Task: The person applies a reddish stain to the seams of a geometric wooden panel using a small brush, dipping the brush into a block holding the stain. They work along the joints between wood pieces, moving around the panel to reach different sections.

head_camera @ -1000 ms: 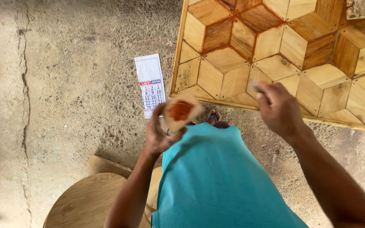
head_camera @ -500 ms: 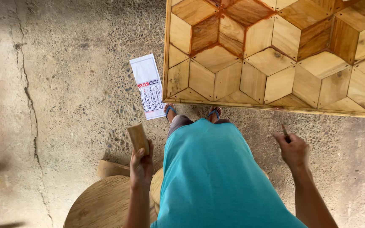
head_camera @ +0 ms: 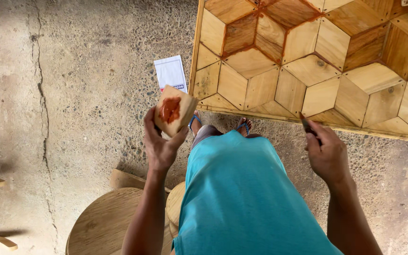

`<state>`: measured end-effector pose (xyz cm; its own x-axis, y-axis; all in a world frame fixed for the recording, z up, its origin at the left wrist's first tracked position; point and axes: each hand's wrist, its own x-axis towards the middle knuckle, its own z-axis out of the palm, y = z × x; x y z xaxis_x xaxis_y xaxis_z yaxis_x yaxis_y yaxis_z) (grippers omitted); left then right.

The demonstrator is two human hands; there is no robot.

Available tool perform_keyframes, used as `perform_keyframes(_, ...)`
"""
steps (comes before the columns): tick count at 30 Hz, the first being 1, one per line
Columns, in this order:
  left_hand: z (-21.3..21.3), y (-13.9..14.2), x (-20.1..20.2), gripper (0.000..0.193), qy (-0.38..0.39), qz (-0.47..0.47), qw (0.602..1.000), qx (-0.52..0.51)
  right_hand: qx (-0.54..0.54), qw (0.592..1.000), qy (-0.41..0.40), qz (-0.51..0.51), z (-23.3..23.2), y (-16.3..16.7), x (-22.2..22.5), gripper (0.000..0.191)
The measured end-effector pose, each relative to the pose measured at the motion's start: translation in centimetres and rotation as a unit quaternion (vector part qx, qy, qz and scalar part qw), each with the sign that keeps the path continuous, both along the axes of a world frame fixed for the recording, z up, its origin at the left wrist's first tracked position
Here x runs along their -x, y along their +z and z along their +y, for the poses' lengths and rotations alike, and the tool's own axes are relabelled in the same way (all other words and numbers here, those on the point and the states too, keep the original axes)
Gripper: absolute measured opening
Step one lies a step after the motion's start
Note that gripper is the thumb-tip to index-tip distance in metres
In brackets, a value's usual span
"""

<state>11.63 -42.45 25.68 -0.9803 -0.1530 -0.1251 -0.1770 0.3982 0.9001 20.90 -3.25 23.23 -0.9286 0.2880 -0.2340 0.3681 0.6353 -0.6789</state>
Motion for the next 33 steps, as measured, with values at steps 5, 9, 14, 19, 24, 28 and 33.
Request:
perform_keyframes(5, 2.4, 1.8, 1.6, 0.098, -0.083, 0.115, 0.969, 0.201, -0.002, 0.981, 0.106, 0.161, -4.3, 5.1, 3.9, 0.028)
perform_keyframes(9, 4.2, 3.3, 2.7, 0.096, -0.132, 0.18, 0.957, 0.186, 0.004, 0.965, 0.178, 0.194, -5.9, 8.9, 5.6, 0.028)
perform_keyframes(14, 5.5, 5.7, 3.4, 0.099, -0.179, 0.198, 0.949, 0.167, -0.017, 0.946, 0.234, 0.223, -7.0, 12.3, 7.2, 0.031)
perform_keyframes(19, 6.3, 7.5, 3.8, 0.101, -0.21, 0.207, 0.946, 0.134, -0.099, 0.913, 0.277, 0.284, -7.9, 14.0, 8.3, 0.029)
perform_keyframes(24, 6.5, 8.3, 3.8, 0.102, -0.23, 0.209, 0.942, 0.13, -0.129, 0.904, 0.262, 0.312, -8.2, 14.6, 8.5, 0.028)
perform_keyframes(28, 6.6, 8.5, 3.8, 0.103, -0.238, 0.197, 0.943, 0.126, -0.15, 0.893, 0.257, 0.338, -7.8, 14.5, 9.0, 0.028)
perform_keyframes(33, 7.0, 8.4, 3.9, 0.102, -0.244, 0.191, 0.942, 0.129, -0.127, 0.903, 0.276, 0.305, -6.9, 14.4, 9.3, 0.022)
